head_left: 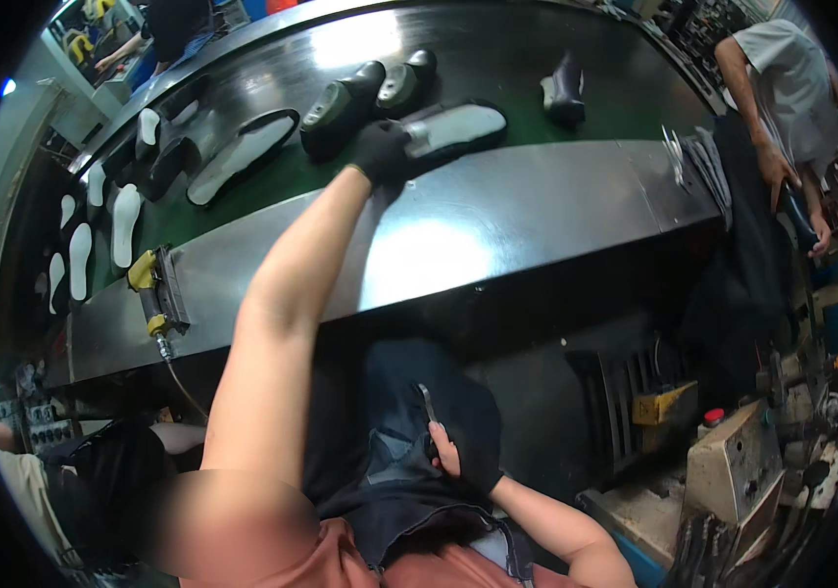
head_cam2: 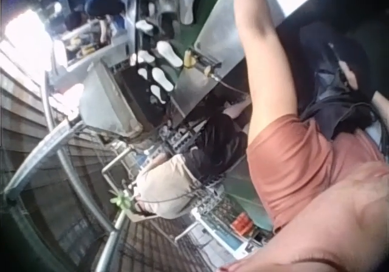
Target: Using pliers to trim or adjust the upper material of a shoe on a last before placing it on a conveyor belt.
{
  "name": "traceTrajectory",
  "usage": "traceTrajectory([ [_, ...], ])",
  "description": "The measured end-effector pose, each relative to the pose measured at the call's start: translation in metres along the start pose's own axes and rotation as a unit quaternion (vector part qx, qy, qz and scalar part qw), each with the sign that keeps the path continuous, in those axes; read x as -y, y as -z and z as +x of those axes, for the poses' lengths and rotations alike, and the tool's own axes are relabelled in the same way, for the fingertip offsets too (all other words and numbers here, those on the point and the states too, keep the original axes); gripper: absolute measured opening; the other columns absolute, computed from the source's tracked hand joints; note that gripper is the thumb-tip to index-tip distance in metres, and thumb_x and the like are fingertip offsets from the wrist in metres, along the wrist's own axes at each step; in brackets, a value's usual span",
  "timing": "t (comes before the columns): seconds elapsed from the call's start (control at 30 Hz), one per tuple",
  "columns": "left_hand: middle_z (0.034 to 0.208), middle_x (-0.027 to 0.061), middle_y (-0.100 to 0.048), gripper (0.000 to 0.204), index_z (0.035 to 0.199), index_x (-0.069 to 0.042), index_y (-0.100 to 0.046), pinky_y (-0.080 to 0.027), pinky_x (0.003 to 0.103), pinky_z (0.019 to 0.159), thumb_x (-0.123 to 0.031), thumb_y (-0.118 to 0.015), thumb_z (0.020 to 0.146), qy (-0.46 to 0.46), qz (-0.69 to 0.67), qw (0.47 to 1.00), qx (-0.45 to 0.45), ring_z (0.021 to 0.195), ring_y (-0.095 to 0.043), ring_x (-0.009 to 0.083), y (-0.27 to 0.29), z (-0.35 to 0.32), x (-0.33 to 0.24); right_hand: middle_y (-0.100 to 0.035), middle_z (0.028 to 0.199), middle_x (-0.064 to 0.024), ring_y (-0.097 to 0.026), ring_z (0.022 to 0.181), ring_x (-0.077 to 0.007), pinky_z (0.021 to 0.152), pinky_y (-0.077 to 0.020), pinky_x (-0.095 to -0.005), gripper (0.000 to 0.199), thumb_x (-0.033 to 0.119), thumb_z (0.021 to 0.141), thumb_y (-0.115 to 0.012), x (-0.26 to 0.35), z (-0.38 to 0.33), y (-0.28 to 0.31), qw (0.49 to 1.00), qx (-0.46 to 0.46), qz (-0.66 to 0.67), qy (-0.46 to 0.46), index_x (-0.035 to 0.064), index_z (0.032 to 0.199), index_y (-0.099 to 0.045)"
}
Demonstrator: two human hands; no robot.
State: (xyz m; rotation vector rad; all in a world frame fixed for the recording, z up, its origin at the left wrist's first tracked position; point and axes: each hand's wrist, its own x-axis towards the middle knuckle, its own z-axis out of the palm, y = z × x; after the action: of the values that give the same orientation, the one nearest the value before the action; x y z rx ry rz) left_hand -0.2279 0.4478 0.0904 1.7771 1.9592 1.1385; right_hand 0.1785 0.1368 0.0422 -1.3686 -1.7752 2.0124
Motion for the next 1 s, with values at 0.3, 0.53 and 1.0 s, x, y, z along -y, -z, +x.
traceTrajectory([
  [0.3, 0.122, 0.0115, -0.063, 0.056, 0.13, -0.002, -0.055, -0.049, 0.037, 0.098, -0.001, -0.07, 0.076, 0.232, -0.337, 0.891, -0.195, 0.116, -0.059, 0.0216, 0.113, -0.334, -0.117, -0.052, 0.059, -0.0012, -0.057, 0.046, -0.011, 0.042, -0.0449, -0.0262, 0.031, 0.028, 0.103, -0.049, -0.015, -0.007, 0.023, 0.986, -0.105, 0.131, 0.019, 0.003, 0.086, -0.053],
  [0.53, 0.122, 0.0101, -0.063, 0.061, 0.124, -0.004, -0.059, -0.046, 0.037, 0.101, -0.007, -0.082, 0.068, 0.01, -0.169, 0.97, -0.177, 0.116, -0.059, 0.0247, 0.088, -0.418, -0.171, -0.062, 0.072, -0.006, -0.058, 0.06, -0.0146, 0.062, -0.0493, -0.0289, 0.058, 0.058, 0.102, -0.035, 0.044, -0.03, 0.009, 0.998, 0.025, 0.048, 0.035, 0.0066, 0.089, -0.059],
  [1.0, 0.099, 0.0065, -0.065, 0.065, 0.103, -0.004, -0.066, -0.051, 0.031, 0.083, -0.062, -0.037, 0.099, 0.174, -0.498, 0.849, -0.045, 0.09, -0.062, 0.0157, 0.042, -0.351, -0.163, -0.061, 0.091, 0.0017, -0.054, 0.081, -0.0081, 0.077, -0.0437, -0.023, 0.042, 0.034, 0.108, -0.038, 0.068, -0.03, -0.041, 0.969, 0.152, 0.166, 0.1, 0.001, 0.111, -0.064],
])
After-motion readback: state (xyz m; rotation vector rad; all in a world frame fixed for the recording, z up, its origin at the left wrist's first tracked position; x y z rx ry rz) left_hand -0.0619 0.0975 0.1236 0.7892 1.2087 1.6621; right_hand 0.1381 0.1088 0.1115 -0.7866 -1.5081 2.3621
